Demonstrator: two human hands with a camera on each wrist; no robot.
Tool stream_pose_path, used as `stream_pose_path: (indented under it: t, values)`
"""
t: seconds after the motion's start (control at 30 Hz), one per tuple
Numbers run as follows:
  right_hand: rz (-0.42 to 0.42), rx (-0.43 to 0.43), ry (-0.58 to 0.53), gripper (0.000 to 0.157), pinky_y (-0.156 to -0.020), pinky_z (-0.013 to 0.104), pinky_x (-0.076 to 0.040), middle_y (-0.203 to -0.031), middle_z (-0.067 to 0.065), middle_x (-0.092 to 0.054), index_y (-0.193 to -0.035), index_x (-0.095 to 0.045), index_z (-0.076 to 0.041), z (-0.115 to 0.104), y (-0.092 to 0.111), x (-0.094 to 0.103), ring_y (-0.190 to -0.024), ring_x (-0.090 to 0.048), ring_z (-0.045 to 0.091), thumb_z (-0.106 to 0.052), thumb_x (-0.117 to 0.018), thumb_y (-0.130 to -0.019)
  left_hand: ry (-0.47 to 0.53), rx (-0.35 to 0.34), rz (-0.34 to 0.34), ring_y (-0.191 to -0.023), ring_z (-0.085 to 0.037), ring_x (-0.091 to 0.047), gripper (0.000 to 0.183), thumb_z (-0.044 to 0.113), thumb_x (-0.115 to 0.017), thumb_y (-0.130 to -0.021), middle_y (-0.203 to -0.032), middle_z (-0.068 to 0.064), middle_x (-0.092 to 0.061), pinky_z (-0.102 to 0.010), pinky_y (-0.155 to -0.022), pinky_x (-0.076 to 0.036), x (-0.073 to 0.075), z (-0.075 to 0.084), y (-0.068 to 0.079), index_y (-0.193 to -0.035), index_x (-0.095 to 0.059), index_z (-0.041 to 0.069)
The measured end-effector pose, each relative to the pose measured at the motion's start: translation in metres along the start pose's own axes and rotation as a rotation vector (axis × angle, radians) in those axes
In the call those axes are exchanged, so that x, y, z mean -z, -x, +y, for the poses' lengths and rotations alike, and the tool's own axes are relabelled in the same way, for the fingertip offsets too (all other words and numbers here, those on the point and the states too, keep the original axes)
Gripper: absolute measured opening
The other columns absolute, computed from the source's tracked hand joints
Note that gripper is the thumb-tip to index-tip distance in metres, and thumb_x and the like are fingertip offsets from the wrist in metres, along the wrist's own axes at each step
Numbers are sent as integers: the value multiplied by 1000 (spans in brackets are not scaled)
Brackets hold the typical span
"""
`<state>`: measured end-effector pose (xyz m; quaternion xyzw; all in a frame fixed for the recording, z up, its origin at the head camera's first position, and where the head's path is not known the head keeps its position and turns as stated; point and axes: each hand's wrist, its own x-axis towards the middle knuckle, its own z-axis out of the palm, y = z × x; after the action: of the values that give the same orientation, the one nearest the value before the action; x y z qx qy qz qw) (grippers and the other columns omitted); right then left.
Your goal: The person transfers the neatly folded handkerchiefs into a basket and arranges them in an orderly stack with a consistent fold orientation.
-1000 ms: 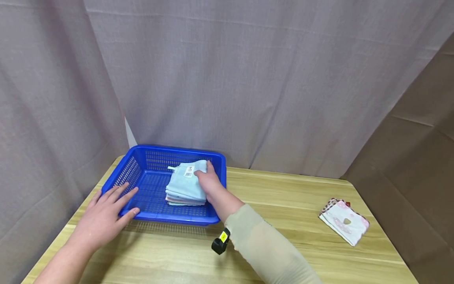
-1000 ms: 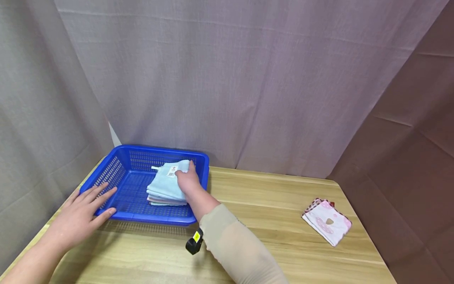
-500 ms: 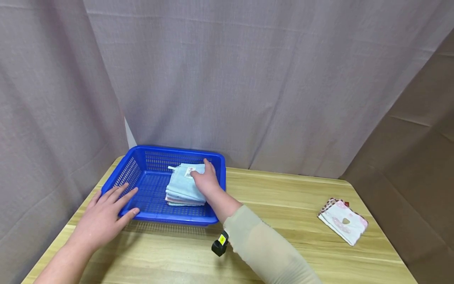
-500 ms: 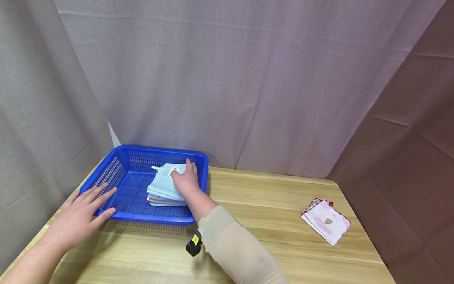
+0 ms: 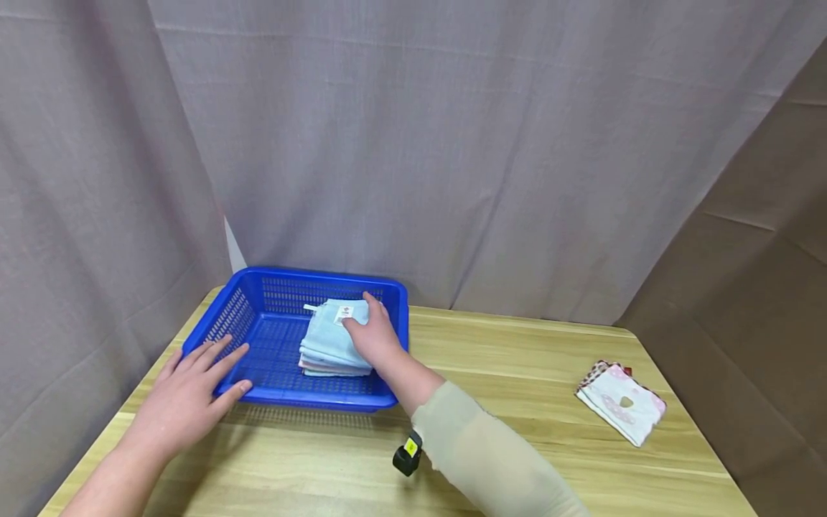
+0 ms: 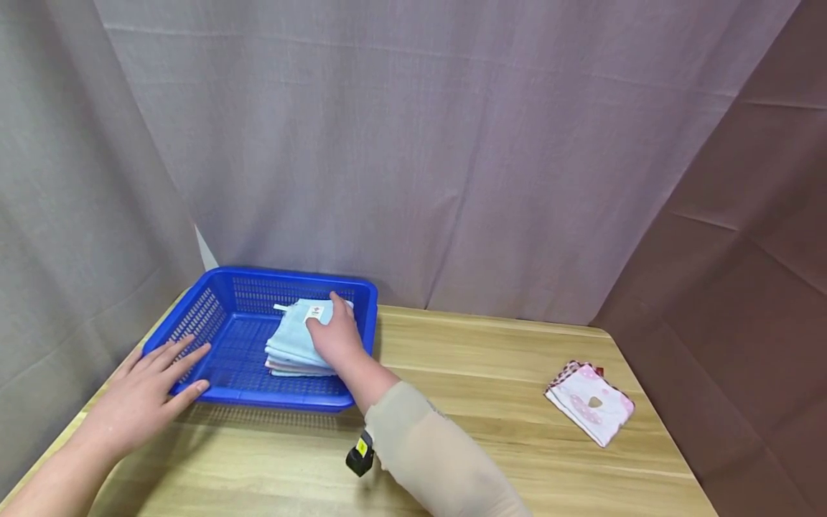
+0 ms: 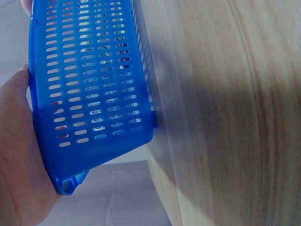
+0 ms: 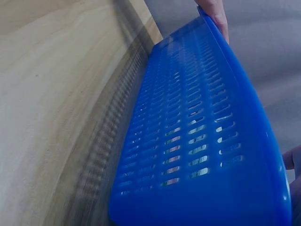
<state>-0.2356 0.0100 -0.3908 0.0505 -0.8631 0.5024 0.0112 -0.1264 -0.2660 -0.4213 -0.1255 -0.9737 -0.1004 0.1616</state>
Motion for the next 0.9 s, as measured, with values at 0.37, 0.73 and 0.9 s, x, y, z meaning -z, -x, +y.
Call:
stream_pose_path:
  t: [0.37, 0.73, 0.9]
  values:
    - [-62, 105, 82, 64, -114, 48, -33, -156, 11, -38, -154, -36, -15, 1, 16, 5, -143, -36, 30, -33, -59, -97, 3, -2, 10, -135, -49, -36, 62, 54, -54, -97, -151, -20, -42, -70, -111, -12, -1, -1, 1, -147, -49, 16]
    - [-100, 297, 210, 55, -114, 45, -34, -152, 4, -44, -152, -41, -23, 3, 38, 20, -141, -39, 23, -43, -51, -102, 3, -12, 37, -134, -49, -38, 62, 55, -54, -97, -149, -20, -44, -69, -110, -14, -2, -1, 1, -146, -51, 16]
    - [-132, 374, 270, 55, -115, 44, -33, -153, 1, -42, -152, -40, -24, 7, 46, 30, -143, -37, 21, -49, -44, -104, 4, -10, 34, -134, -49, -38, 62, 54, -55, -97, -150, -20, -44, -70, -111, -14, -2, -1, 1, -146, -51, 16]
